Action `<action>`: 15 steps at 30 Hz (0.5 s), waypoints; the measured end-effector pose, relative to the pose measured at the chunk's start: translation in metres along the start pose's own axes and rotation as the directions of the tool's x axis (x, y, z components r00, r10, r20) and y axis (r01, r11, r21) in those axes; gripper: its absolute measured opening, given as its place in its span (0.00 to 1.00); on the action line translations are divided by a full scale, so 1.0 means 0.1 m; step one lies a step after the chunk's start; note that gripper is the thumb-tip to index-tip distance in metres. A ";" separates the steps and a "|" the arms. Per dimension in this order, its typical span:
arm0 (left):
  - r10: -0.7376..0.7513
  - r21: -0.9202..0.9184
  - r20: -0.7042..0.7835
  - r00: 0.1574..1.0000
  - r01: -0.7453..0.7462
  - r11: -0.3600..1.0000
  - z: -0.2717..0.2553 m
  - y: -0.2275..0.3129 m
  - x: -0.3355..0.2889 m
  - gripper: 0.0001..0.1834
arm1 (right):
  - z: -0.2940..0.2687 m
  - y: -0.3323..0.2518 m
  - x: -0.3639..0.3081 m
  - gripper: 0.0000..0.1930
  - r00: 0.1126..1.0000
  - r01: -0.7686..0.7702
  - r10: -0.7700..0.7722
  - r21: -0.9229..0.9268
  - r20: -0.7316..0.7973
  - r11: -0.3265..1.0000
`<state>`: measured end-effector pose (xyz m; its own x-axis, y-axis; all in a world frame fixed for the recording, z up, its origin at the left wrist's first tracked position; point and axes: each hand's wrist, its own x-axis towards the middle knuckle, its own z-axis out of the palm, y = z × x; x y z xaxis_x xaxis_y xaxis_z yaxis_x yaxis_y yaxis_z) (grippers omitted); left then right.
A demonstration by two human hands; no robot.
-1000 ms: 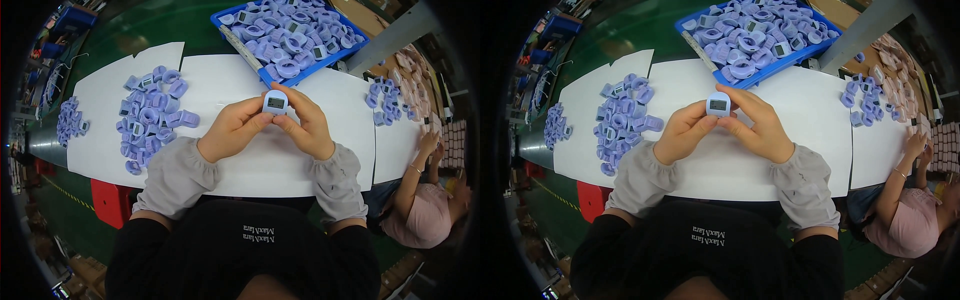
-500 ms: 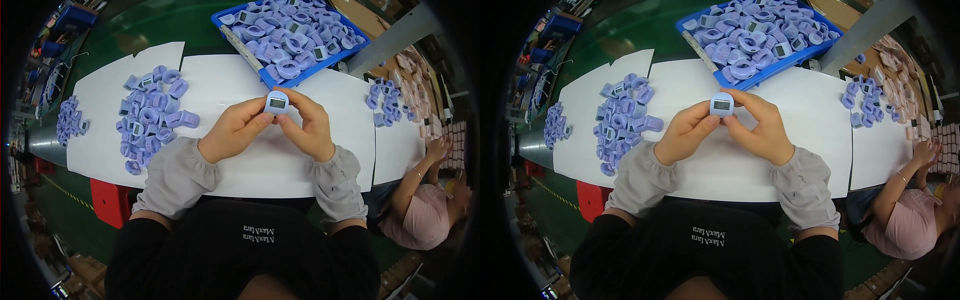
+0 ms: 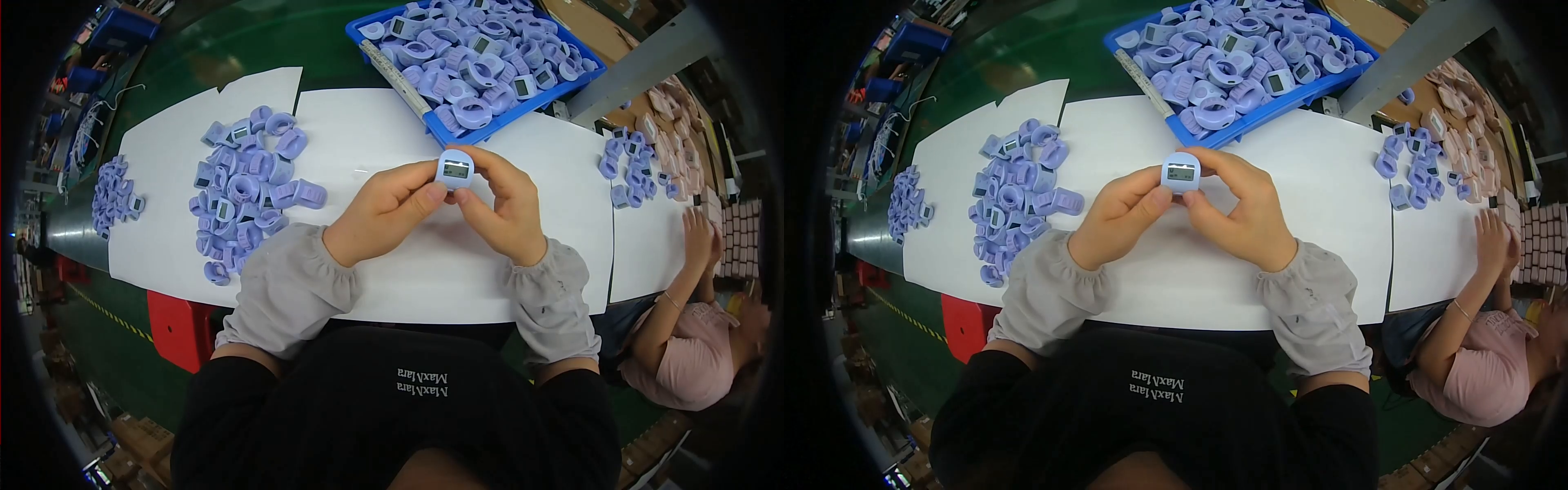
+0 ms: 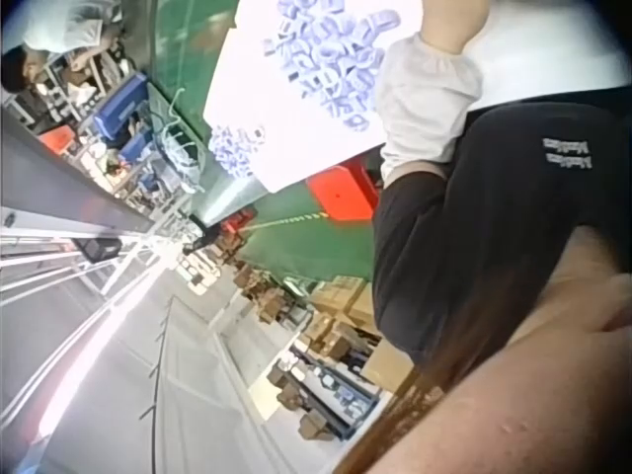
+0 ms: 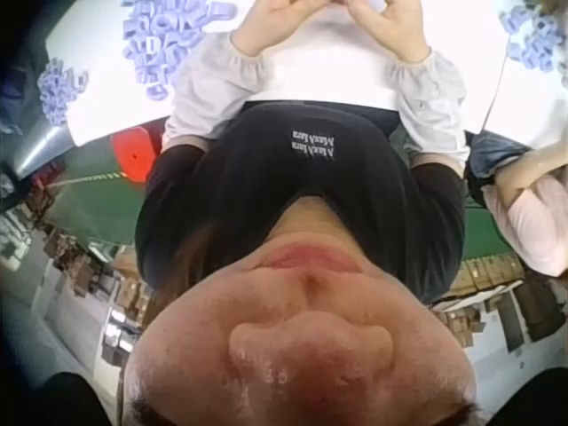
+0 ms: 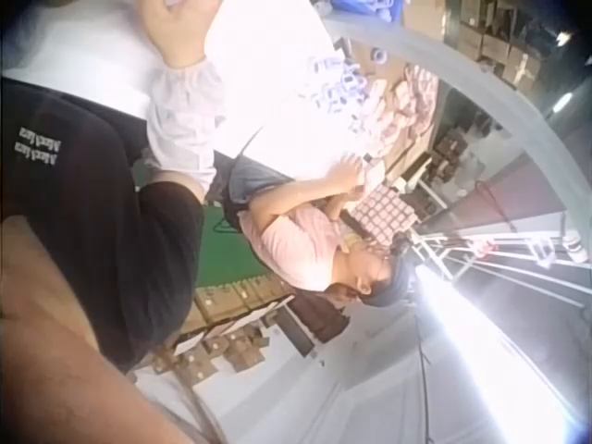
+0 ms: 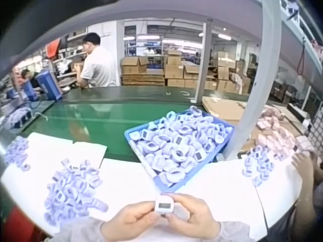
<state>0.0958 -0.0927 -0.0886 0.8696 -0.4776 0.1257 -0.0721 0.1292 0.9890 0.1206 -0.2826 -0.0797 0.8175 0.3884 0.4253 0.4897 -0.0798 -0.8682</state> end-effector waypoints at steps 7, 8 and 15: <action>0.067 -0.016 -0.083 0.994 -0.068 0.998 0.04 -0.04 0.02 0.17 | 0.00 0.02 -0.01 0.19 0.998 -0.058 0.057 0.106 0.007 0.993; 0.066 -0.015 -0.082 0.994 -0.068 0.998 0.04 -0.03 0.02 0.16 | 0.00 0.02 -0.01 0.19 0.998 -0.070 0.070 0.102 0.008 0.992; 0.067 0.013 -0.088 0.994 -0.066 0.998 0.02 -0.03 0.01 0.16 | -0.04 0.02 -0.03 0.21 0.986 -0.133 0.121 0.105 0.114 0.986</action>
<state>0.0957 -0.0953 -0.0917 0.9024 -0.3894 0.1847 -0.1360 0.1495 0.9794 0.1207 -0.2873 -0.0818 0.8308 0.4780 0.2851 0.3419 -0.0342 -0.9391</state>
